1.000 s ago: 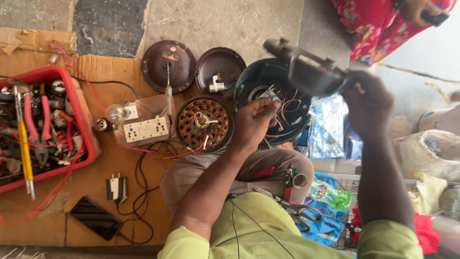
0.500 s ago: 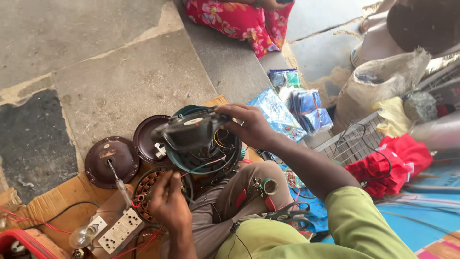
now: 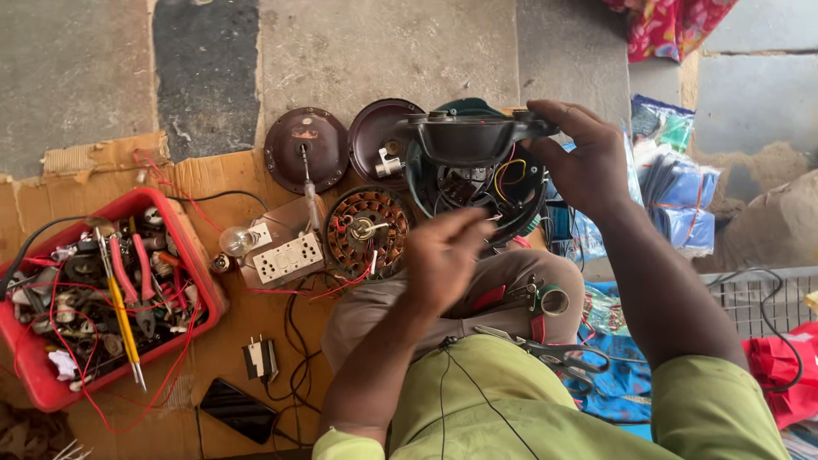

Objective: The person strips wire insulation using pliers, twists exposed conductors, and wraps connections with green electrical tape while seated on the floor. The person handles a disassembled fan motor, wires, and a roll of tape, then places the taped wires into the fan housing.

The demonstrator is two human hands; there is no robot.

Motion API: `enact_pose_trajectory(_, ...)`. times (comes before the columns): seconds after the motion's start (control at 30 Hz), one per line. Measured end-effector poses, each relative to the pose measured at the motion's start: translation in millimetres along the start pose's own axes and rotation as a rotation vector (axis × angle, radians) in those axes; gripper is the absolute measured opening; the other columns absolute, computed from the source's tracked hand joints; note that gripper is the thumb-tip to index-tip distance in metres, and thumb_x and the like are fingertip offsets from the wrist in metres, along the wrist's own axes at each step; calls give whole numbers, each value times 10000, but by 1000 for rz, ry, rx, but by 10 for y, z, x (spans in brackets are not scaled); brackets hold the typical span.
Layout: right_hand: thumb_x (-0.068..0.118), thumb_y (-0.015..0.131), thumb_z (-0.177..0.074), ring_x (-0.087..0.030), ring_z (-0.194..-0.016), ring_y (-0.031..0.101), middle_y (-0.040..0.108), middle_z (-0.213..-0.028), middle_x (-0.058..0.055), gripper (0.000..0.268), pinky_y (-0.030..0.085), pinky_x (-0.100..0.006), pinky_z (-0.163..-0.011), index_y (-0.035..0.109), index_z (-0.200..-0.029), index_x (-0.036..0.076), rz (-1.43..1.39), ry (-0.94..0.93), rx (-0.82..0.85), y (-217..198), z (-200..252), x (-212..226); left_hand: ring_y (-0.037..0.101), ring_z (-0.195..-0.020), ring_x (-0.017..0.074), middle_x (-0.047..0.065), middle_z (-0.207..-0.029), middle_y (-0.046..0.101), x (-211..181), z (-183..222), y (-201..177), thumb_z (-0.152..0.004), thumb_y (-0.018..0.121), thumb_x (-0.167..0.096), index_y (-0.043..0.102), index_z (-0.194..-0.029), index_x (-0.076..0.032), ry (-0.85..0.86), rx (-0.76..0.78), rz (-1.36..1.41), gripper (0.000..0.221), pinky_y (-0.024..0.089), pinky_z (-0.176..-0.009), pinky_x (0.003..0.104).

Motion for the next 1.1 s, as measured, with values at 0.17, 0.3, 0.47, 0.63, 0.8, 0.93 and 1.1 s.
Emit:
enact_pose_trajectory(0.17, 54, 810, -899, -208, -1146, 711, 736, -1229, -111, 433, 534, -334, -983, 707, -1319, 75, -2, 13, -6, 16, -6, 103, 691, -812, 84, 60, -969, 721, 150, -72, 378, -912, 762, -34, 635, -1357, 12, 73, -58, 85, 465, 602, -694, 257)
enact_pose_trajectory(0.3, 47, 809, -874, -215, -1134, 703, 734, -1208, -113, 450, 527, -333, -979, 709, -1312, 74, -22, 5, -5, 1, 12, 86, 710, -743, 96, 83, -899, 749, 241, -97, 333, -991, 753, -31, 700, -1148, 56, -24, -182, 190, 188, 619, -653, 260)
enact_pose_trajectory(0.47, 53, 804, -884, -197, -1139, 711, 739, -1209, -98, 440, 535, -317, -994, 705, -1313, 77, -57, -6, -13, 17, -1, 71, 678, -761, 78, 32, -921, 710, 235, -130, 410, -961, 695, -14, 640, -1349, 9, 6, -130, 254, 392, 601, -673, 241)
enact_pose_trajectory(0.63, 40, 811, -900, -204, -1143, 711, 737, -1223, -105, 432, 535, -326, -994, 713, -1319, 73, -31, -10, -3, 8, 34, 29, 660, -718, 77, 20, -825, 697, 296, -95, 518, -953, 721, -96, 612, -1304, 6, 119, -77, -67, 381, 545, -670, 230)
enact_pose_trajectory(0.8, 19, 805, -877, -208, -1158, 708, 738, -1239, -107, 457, 539, -331, -1008, 721, -1322, 75, -4, -26, 10, -15, 66, -18, 510, -681, 101, 7, -812, 586, 340, 169, 323, -1005, 743, -214, 755, -1179, 31, -662, 301, 576, 301, 389, -555, 257)
enact_pose_trajectory(0.93, 24, 831, -870, -220, -1166, 708, 731, -1253, -114, 475, 548, -342, -1017, 714, -1325, 93, -18, -56, 81, -48, 143, -80, 662, -857, 155, 84, -939, 729, 117, 474, -291, -940, 750, -178, 793, -1071, -36, -27, 113, -230, 198, 532, -742, 306)
enact_pose_trajectory(1.1, 38, 881, -749, -255, -1189, 686, 708, -1273, -140, 517, 551, -363, -992, 728, -1240, 95, -18, -111, 222, -30, 309, -86, 708, -851, 161, 89, -960, 737, -63, 624, -730, -911, 760, -104, 793, -1036, -7, 42, -4, -371, 162, 564, -747, 287)
Point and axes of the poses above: each hand's wrist, its own z-axis away from the middle knuckle, its own y-axis out of the palm, x = y × z, the point moved 2 cm from there along -z, towards the middle knuckle
